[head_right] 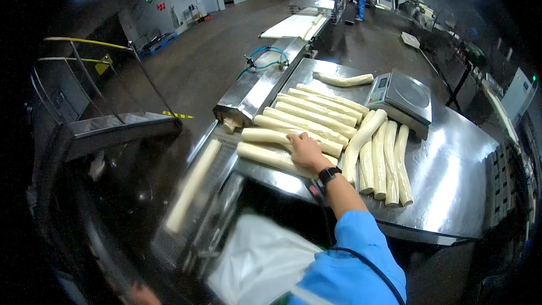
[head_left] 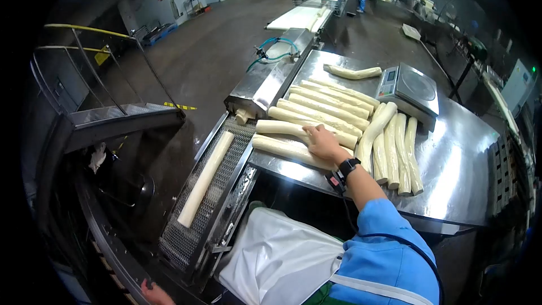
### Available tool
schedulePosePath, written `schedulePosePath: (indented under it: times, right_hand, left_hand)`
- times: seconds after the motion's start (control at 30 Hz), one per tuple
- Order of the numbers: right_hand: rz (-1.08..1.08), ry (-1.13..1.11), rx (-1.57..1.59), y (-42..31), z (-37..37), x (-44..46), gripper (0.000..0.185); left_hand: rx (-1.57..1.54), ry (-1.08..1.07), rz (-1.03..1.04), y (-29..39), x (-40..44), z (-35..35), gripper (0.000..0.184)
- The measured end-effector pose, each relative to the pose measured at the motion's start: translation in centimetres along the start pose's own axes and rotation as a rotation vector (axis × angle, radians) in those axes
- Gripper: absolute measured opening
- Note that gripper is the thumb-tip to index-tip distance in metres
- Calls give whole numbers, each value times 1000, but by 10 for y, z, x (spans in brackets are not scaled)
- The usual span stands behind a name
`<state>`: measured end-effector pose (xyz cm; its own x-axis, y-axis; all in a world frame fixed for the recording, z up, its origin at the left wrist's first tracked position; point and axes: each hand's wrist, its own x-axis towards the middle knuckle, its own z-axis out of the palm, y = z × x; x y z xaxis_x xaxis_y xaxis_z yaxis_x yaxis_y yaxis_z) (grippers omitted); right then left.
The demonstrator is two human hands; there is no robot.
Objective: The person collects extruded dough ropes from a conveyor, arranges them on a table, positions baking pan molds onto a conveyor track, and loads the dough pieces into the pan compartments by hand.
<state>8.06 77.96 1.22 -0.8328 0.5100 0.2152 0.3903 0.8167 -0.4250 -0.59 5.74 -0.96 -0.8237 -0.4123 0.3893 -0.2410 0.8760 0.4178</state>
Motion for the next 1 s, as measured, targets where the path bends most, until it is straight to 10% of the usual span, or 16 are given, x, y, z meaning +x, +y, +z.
schedulePosePath:
  times: [0.13,0.27,0.53,1.0]
  right_hand:
    - [50,-385,524,20,8,29,48]
    - [37,-287,-276,-17,-20,4,30]
    - [79,87,-426,-21,-28,-112,82]
    - [181,224,-350,4,-16,-74,81]
  left_hand:
    - [-330,-104,179,68,-11,59,33]
    - [-394,-282,463,167,-27,71,35]
    - [40,-551,496,224,-33,80,53]
    - [-119,-529,594,183,-75,56,50]
